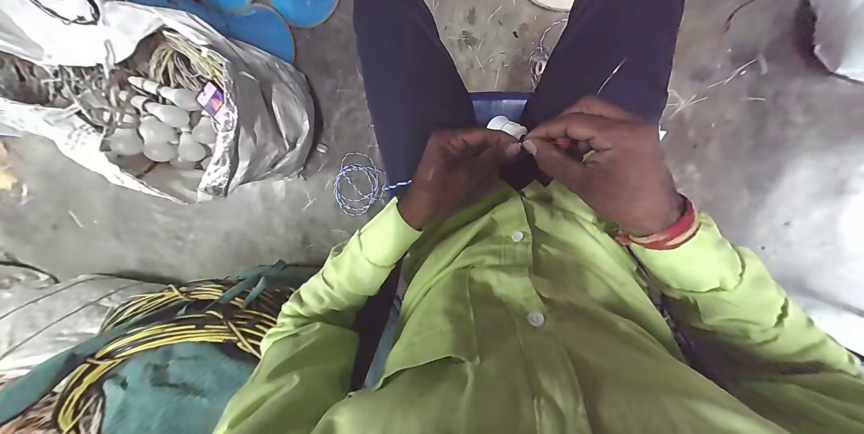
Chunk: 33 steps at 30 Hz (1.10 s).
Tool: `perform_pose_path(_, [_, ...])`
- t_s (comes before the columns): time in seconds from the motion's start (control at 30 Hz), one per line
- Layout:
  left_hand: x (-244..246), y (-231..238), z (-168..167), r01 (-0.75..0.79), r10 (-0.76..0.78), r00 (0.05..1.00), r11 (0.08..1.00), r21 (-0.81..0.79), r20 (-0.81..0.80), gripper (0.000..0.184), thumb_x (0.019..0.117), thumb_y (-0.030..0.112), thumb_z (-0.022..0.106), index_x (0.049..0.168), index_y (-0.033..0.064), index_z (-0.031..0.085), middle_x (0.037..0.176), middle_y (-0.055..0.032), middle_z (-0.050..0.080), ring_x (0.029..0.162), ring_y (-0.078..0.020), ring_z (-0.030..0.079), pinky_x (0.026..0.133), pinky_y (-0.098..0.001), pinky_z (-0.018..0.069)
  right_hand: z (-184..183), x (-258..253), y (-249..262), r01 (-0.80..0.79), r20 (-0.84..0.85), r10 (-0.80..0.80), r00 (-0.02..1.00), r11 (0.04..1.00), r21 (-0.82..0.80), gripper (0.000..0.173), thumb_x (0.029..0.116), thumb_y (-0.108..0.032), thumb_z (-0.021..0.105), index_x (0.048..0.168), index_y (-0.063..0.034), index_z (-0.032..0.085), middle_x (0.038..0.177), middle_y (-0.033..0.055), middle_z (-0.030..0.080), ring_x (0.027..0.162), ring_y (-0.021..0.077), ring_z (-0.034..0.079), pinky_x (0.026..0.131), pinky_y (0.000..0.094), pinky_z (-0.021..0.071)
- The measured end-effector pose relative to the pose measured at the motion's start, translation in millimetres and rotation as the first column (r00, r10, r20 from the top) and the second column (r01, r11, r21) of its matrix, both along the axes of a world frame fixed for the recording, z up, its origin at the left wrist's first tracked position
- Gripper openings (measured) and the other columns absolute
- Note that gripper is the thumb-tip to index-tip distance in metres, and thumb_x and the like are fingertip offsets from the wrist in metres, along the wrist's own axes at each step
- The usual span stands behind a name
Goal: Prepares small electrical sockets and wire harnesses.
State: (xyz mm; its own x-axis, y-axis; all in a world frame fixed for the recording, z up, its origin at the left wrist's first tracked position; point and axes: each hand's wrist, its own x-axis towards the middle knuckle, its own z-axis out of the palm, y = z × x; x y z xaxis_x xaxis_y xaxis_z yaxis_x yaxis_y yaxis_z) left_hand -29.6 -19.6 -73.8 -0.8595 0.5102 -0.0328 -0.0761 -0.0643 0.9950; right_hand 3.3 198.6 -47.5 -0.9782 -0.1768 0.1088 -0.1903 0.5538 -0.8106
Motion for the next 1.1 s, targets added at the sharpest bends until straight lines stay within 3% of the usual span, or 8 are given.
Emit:
perform_pose_path(0.2, [1,5,2,-0.052,0.040,0.991,0.994,-0.096,-0.125,0.009,0.0913,0.000,0.074,0.098,-0.0060,0.073,0.085,-0.0077,0.073,0.071,-0.0059,0.068,0.067,-0.0221,0.0593,7,9,2,-0.050,0.003,0.050,0.999,0.998,0.049,0.014,0.0959,-0.015,0.068,0.105,-0.0078,0.076,0.095,0.0048,0.063,0.075,0.0042,0.059,0.064,0.0171,0.0496])
perform_pose_path(0.33, [4,8,0,-0.083,0.037,0.961,0.984,-0.157,-0.274,0.009,0.0887,0.000,0.074,0.096,-0.0054,0.074,0.088,-0.0100,0.073,0.076,-0.0086,0.070,0.070,-0.0241,0.0615,6,9,3,-0.080,0.017,0.080,0.997,0.995,0.067,0.016,0.1010,-0.019,0.064,0.106,-0.0077,0.074,0.095,0.0037,0.062,0.075,0.0047,0.058,0.065,0.0181,0.0502])
perform_pose_path(0.47, [6,8,-4,-0.084,0.023,0.943,0.982,-0.171,-0.332,0.010,0.0892,0.001,0.072,0.097,-0.0049,0.075,0.089,-0.0107,0.073,0.076,-0.0086,0.070,0.070,-0.0251,0.0614,6,-1,1,-0.110,0.037,0.105,0.994,0.982,0.151,0.024,0.1050,-0.021,0.056,0.105,-0.0042,0.074,0.095,0.0090,0.064,0.082,0.0159,0.062,0.072,0.0309,0.0525])
perform_pose_path(0.7, [3,7,-2,-0.073,0.007,0.929,0.984,-0.164,-0.369,0.011,0.0910,0.002,0.070,0.098,-0.0064,0.074,0.087,-0.0115,0.073,0.075,-0.0085,0.069,0.069,-0.0249,0.0604,0,2,-8,-0.032,0.019,0.029,0.999,0.981,0.191,0.026,0.1062,-0.021,0.054,0.104,-0.0008,0.070,0.094,0.0144,0.063,0.077,0.0242,0.063,0.065,0.0404,0.0522])
perform_pose_path(0.8, [3,7,-1,-0.071,0.003,0.938,0.981,-0.183,-0.348,0.010,0.0921,0.003,0.069,0.096,-0.0047,0.074,0.086,-0.0096,0.073,0.074,-0.0070,0.068,0.068,-0.0237,0.0596,-2,2,-7,-0.029,0.024,0.025,0.999,0.986,0.164,0.026,0.1058,-0.022,0.055,0.104,-0.0021,0.071,0.093,0.0121,0.064,0.075,0.0201,0.062,0.064,0.0364,0.0514])
perform_pose_path(0.97, [3,8,0,-0.058,0.026,0.967,0.991,-0.120,-0.252,0.009,0.0916,0.000,0.068,0.096,-0.0058,0.074,0.085,-0.0089,0.073,0.072,-0.0068,0.069,0.067,-0.0245,0.0604,2,-1,11,-0.142,0.065,0.140,0.988,0.990,0.025,0.022,0.1003,-0.025,0.064,0.106,-0.0075,0.076,0.094,0.0029,0.064,0.078,0.0034,0.060,0.068,0.0170,0.0513])
perform_pose_path(1.1, [3,8,1,-0.041,-0.001,0.956,0.990,-0.138,-0.293,0.008,0.0900,-0.003,0.069,0.096,-0.0063,0.073,0.085,-0.0095,0.073,0.075,-0.0082,0.070,0.070,-0.0258,0.0618,-6,2,6,-0.087,0.061,0.086,0.994,0.996,0.006,0.024,0.1021,-0.028,0.059,0.100,-0.0097,0.074,0.090,0.0012,0.063,0.074,0.0058,0.057,0.065,0.0232,0.0489])
